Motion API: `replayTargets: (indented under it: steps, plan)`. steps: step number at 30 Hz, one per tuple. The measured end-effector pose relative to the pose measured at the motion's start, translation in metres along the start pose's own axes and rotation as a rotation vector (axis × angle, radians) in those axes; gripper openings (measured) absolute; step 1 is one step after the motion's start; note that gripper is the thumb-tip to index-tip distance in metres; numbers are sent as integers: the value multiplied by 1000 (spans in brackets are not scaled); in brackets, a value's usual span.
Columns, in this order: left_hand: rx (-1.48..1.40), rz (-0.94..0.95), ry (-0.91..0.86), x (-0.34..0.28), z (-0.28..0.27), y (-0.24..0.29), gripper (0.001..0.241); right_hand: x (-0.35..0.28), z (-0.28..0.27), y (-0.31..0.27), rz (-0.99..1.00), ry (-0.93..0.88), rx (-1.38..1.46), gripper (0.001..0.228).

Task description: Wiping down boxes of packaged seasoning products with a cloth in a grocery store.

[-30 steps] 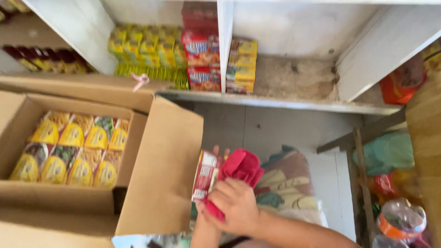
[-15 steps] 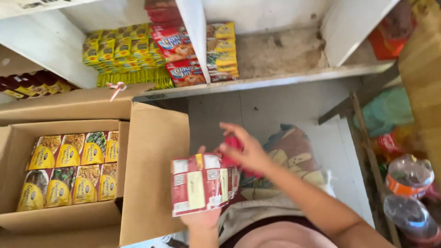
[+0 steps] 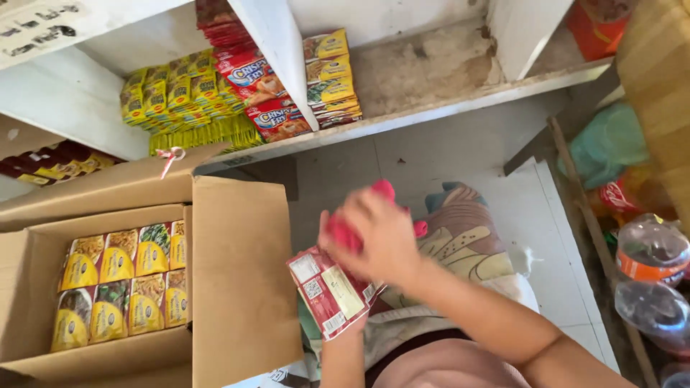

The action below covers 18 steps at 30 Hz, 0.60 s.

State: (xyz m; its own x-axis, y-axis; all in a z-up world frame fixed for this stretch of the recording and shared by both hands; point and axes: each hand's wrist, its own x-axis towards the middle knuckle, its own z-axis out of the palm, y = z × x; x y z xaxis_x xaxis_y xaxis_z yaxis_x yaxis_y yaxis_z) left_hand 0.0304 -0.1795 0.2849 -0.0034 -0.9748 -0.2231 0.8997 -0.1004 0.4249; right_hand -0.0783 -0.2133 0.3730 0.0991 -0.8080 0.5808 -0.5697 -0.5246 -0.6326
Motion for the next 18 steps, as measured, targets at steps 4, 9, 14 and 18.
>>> replayTargets:
  steps: [4,9,14,18]
  plan:
    - [-10,11,-6,1,-12,-3,68,-44,19,-9,-377,-127,149,35]
    - [-50,9,-44,0,-26,-6,66,-31,57,56,13,-12,-1,27]
    - [-93,12,-89,9,-39,-9,64,-33,13,6,24,-21,115,24]
    - [-120,13,-117,2,-44,-9,62,-51,13,-10,-207,-30,279,22]
